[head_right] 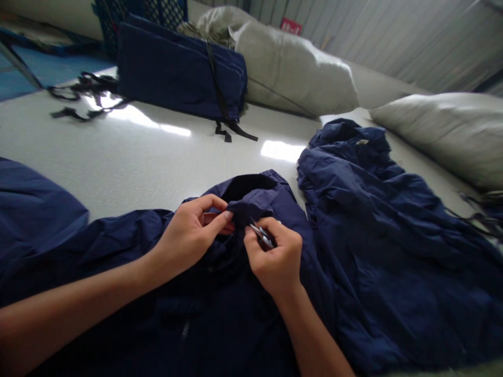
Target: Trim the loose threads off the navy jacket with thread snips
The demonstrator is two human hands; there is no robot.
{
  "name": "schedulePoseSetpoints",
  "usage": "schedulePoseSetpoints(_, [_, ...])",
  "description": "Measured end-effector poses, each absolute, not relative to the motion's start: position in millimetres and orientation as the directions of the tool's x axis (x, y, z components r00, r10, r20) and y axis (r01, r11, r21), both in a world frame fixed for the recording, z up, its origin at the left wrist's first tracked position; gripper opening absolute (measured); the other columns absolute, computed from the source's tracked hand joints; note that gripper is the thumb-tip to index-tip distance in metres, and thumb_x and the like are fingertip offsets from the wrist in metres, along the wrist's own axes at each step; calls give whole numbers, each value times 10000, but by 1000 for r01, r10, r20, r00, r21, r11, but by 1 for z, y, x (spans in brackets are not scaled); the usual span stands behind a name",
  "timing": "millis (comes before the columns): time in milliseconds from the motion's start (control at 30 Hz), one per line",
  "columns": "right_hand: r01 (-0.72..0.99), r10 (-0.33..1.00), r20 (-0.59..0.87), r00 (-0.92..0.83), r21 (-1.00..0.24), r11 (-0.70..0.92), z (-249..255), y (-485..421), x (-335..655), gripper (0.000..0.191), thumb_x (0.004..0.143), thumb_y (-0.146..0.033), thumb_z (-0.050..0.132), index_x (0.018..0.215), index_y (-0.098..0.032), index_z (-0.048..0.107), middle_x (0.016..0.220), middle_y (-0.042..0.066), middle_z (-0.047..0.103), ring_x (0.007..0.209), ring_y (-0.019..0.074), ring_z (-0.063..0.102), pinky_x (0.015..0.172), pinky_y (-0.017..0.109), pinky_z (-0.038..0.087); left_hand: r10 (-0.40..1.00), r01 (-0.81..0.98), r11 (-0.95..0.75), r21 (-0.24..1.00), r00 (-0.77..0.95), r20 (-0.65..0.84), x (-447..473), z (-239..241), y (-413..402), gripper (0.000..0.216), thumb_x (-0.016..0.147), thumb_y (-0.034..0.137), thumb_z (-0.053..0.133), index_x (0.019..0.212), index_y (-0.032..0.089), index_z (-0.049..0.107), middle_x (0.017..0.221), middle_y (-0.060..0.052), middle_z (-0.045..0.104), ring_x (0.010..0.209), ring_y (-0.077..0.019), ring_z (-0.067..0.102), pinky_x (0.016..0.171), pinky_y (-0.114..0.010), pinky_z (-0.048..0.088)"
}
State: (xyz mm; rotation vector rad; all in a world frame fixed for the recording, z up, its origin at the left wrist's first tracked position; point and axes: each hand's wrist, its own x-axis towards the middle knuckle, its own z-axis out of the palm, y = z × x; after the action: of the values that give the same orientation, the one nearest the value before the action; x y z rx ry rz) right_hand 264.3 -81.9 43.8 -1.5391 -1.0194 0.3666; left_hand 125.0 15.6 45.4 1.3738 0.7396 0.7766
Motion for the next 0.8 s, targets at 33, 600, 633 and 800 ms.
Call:
schedulePoseSetpoints(33, [337,765,272,583,-938,78,43,-82,264,207,717,-167,842,620,-196,662,494,-61,492,454,74,386,439,232,271,834,-45,53,998,551,-20,125,46,16,97,893,258,685,886,167,653,826,-40,739,745,-205,764,738,-350,636])
schedulePoseSetpoints(600, [-403,930,-86,358,-913,71,52,-73,269,187,708,-254,783,727,-207,604,434,-115,392,318,24,214,306,184,400,728,-153,401,903,652,-212,126,52,23,91,852,209,693,799,145,657,601,20,625,572,-94,581,610,-211,463])
schedulePoseSetpoints(633, [-407,933,-86,350,-911,68,52,-73,269,200,712,-254,788,721,-206,594,437,-114,399,319,23,211,308,185,404,713,-147,419,896,665,-224,126,50,24,92,842,211,696,790,147,656,594,21,616,560,-92,568,596,-209,454])
schedulePoseSetpoints(800, [-404,937,-87,337,-913,60,50,-73,269,295,754,-287,828,709,-219,545,441,-136,354,325,25,223,315,180,420,641,-89,463,882,721,-264,126,40,25,138,833,245,720,774,157,632,608,27,606,553,-90,579,562,-196,443])
